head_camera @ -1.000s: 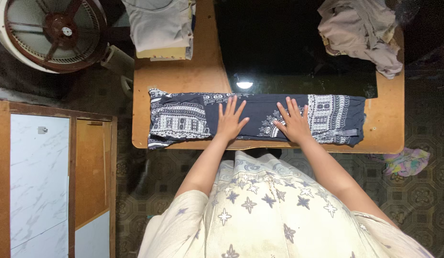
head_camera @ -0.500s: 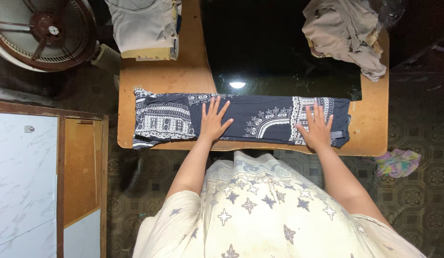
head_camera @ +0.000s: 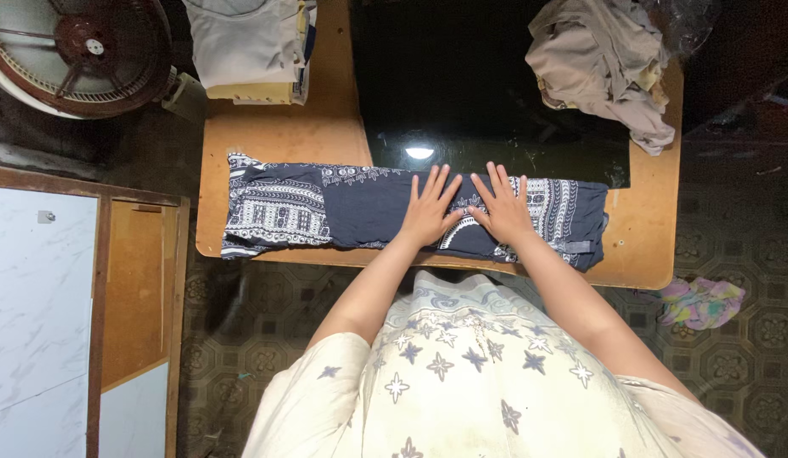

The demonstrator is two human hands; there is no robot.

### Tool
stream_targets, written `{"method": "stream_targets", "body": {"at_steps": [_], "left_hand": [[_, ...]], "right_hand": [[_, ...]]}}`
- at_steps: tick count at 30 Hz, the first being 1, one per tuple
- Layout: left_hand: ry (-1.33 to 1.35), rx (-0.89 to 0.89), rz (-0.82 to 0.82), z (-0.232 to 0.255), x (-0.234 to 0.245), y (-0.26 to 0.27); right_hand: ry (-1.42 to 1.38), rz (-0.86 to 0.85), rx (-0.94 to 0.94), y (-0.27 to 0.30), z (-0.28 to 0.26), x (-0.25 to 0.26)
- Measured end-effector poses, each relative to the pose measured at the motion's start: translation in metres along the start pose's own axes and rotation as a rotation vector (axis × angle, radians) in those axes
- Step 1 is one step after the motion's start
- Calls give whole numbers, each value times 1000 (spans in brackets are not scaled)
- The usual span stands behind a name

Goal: The person folds a white cloth, then a dark patterned shirt, and finally a light-colored shirt on a wooden table. Each item is smoothed, folded into a compact rectangle, and placed on a growing stack.

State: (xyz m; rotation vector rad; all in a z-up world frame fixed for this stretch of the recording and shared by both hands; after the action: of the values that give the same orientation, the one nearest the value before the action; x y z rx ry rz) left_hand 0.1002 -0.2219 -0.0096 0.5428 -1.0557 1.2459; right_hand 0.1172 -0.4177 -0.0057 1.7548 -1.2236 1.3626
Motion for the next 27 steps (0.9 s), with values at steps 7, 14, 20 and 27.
{"method": "stream_targets", "body": {"at_steps": [7,14,20,27], "left_hand": [[-7,24,0,-15,3,11],[-116,149,105,-47,14,20],[-139,203,106,-55,12,22],[-60,217,76,-23,8,9]], "right_hand": [[30,-54,-17,17,48,12],[29,88,-157,46,105,25],[25,135,-312,56,122,20],[-29,231,-801,72,127,26]]}}
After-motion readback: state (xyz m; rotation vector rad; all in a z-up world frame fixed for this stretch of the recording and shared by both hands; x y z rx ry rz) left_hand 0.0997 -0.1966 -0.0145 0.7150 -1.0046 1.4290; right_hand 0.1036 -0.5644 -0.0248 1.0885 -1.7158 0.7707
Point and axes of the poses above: each hand's wrist, its own y-axis away from the middle knuckle, its own x-axis out of the back of the hand, z = x × y, the point moved 4 cm from there along -y, towards the middle knuckle, and after that the axes turned 8 degrees about z, right-handed, at the moved point
